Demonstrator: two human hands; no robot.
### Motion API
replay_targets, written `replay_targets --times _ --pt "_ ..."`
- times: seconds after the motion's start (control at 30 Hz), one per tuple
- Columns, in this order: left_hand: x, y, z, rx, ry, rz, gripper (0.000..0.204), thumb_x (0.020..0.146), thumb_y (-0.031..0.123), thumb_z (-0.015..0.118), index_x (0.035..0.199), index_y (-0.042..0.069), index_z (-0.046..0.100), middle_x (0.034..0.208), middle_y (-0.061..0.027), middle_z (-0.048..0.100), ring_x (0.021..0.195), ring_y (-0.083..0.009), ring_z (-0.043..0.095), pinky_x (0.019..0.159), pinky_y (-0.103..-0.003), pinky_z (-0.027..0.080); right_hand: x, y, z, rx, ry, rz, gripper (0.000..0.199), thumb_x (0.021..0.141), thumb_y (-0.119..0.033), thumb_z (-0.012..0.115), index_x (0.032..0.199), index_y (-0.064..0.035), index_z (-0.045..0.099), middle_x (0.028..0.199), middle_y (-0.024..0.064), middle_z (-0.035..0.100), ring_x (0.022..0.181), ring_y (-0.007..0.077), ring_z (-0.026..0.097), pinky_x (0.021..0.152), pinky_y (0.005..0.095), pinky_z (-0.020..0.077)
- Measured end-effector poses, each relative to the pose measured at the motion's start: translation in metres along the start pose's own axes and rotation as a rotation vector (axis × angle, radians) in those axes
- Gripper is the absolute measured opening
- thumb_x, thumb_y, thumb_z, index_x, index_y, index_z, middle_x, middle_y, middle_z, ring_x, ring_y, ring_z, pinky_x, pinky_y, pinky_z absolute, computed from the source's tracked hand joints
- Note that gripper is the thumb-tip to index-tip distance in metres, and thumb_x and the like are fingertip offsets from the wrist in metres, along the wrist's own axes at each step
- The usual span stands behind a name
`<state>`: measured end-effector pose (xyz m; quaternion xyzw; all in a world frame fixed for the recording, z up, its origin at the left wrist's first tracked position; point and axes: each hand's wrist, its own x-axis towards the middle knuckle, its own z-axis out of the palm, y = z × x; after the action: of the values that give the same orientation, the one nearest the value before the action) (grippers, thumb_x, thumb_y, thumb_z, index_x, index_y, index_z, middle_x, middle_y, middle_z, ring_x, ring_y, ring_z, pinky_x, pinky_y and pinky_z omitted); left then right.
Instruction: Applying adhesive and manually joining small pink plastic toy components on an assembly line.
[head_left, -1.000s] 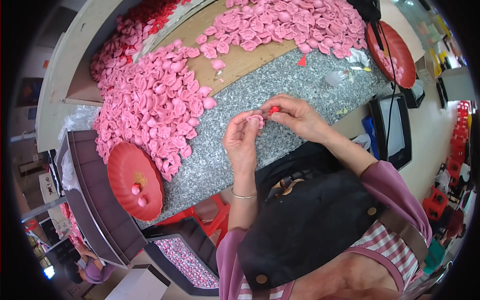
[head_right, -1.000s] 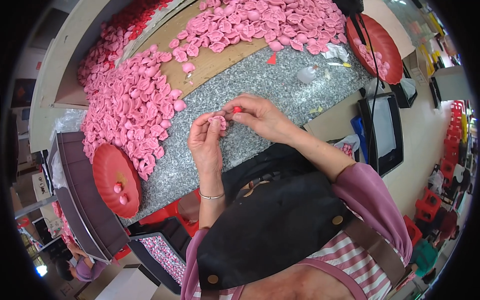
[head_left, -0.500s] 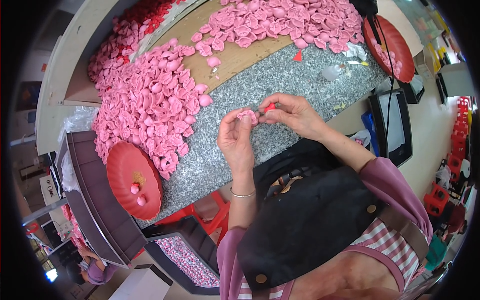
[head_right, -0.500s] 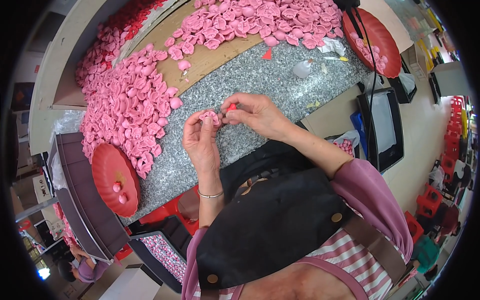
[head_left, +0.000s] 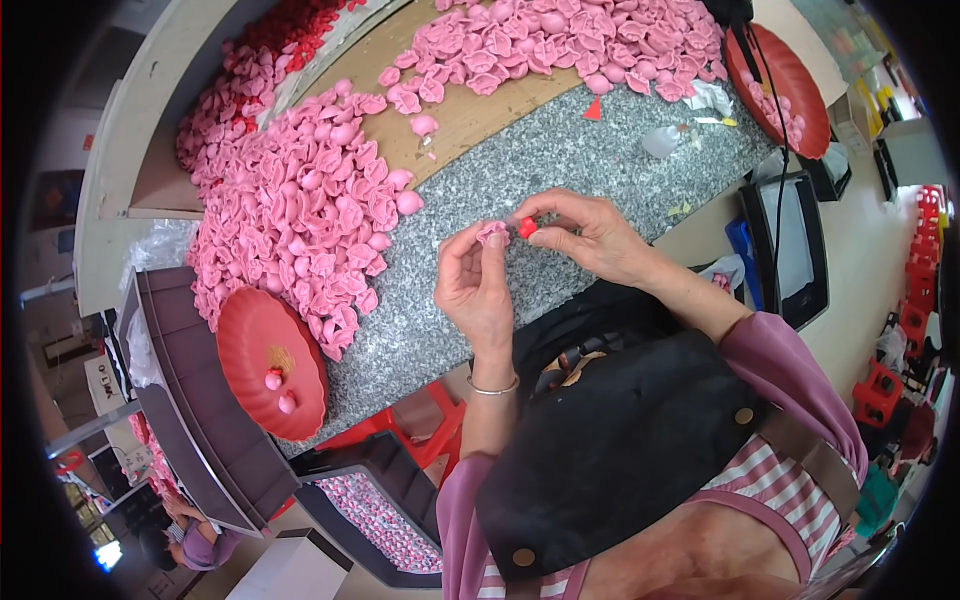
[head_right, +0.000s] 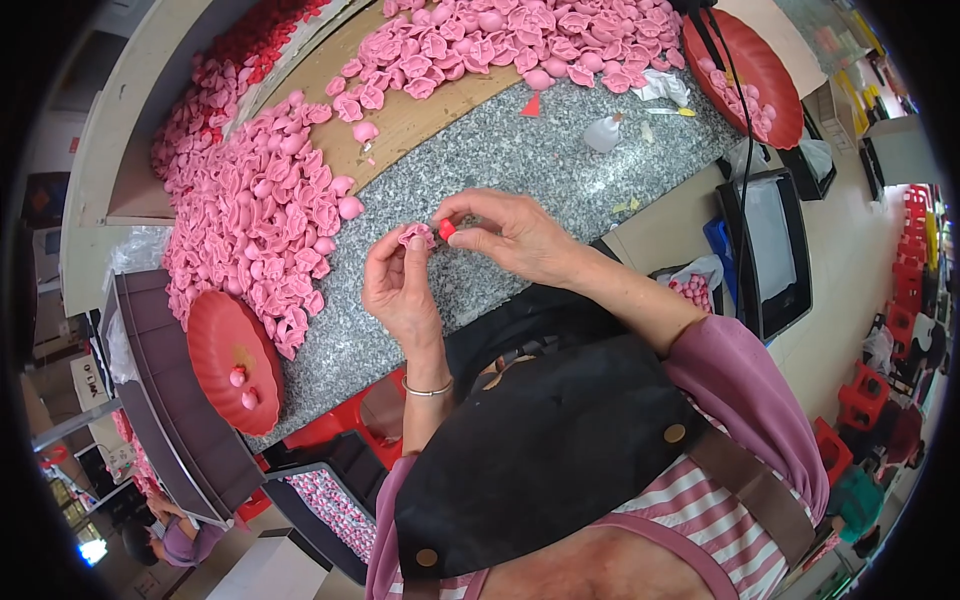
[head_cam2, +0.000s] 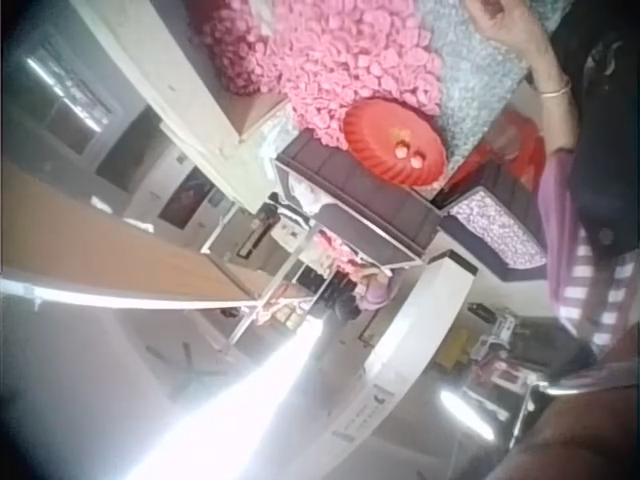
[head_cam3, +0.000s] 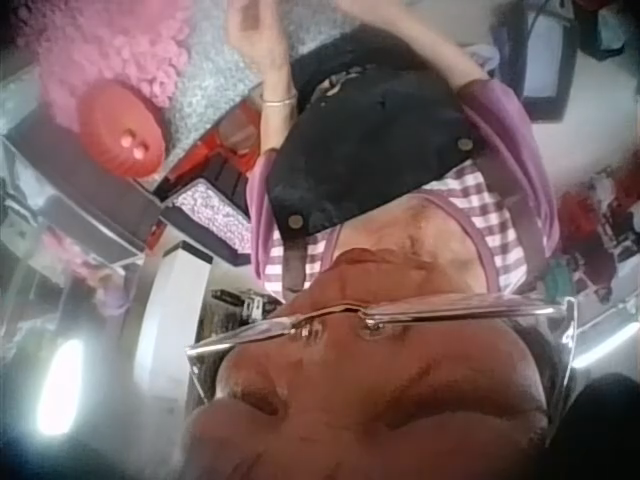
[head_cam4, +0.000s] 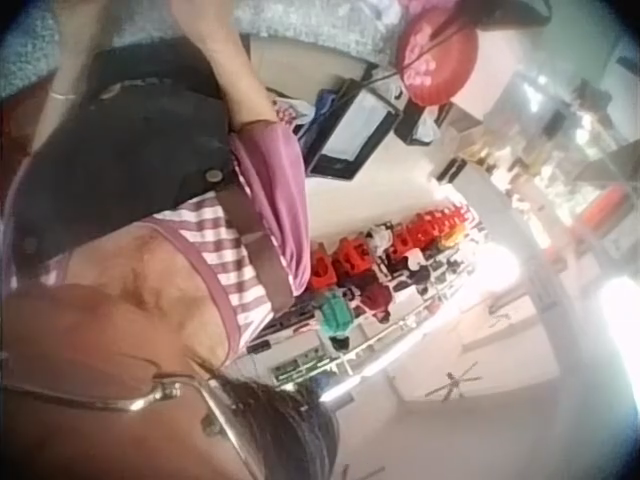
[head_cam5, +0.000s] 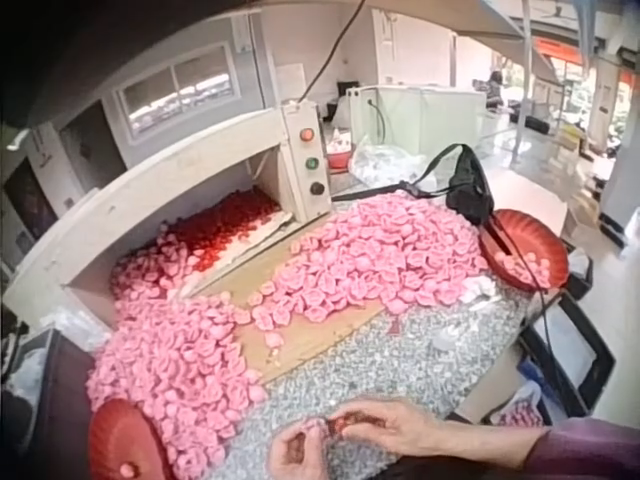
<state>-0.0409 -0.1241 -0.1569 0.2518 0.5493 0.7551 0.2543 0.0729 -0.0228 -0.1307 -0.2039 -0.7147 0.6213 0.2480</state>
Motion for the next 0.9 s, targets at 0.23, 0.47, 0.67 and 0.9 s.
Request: replay_targets --times 0.23,0.47,0.67,0.9 --pt "-0.001 -0.001 0.004 0.119 -0.014 0.142 0.018 0.081 -0.009 0.060 0.098 -0.003 0.059 0.099 -0.0088 0.054 0.088 -0.0138 0.060 0.075 -0.024 0.052 0.002 0.001 -0.002 0.005 0.024 -0.027 0.022 0.085 0.000 0.059 0.107 0.0000 0.059 0.101 0.0082 0.059 0.091 0.0147 0.062 0.080 0.0265 0.0515" --pt "-0.003 0.006 0.006 0.221 -0.083 0.170 0.017 0.082 -0.010 0.060 0.098 -0.005 0.059 0.100 -0.0084 0.054 0.087 -0.0125 0.059 0.079 -0.024 0.050 0.003 0.007 0.002 0.054 0.070 -0.035 0.021 0.082 -0.002 0.062 0.103 -0.0003 0.060 0.092 0.0086 0.061 0.084 0.0161 0.064 0.073 0.0267 0.0525" --pt "-0.001 0.002 0.001 0.233 -0.130 0.206 0.019 0.080 -0.008 0.063 0.098 -0.004 0.060 0.098 -0.0110 0.056 0.084 -0.0149 0.059 0.072 -0.024 0.053 0.005 0.008 -0.004 -0.177 0.038 -0.200 0.021 0.081 -0.001 0.062 0.102 0.0002 0.059 0.089 0.0092 0.061 0.081 0.0172 0.064 0.070 0.0274 0.0523" --pt "-0.005 0.001 0.002 0.304 -0.108 0.231 0.016 0.079 -0.007 0.064 0.094 -0.003 0.062 0.095 -0.0106 0.058 0.082 -0.0135 0.059 0.070 -0.024 0.052 0.003 0.017 -0.002 0.264 -0.026 0.094 0.020 0.083 0.002 0.060 0.103 0.0009 0.059 0.096 0.0087 0.060 0.086 0.0149 0.061 0.076 0.0277 0.0516"
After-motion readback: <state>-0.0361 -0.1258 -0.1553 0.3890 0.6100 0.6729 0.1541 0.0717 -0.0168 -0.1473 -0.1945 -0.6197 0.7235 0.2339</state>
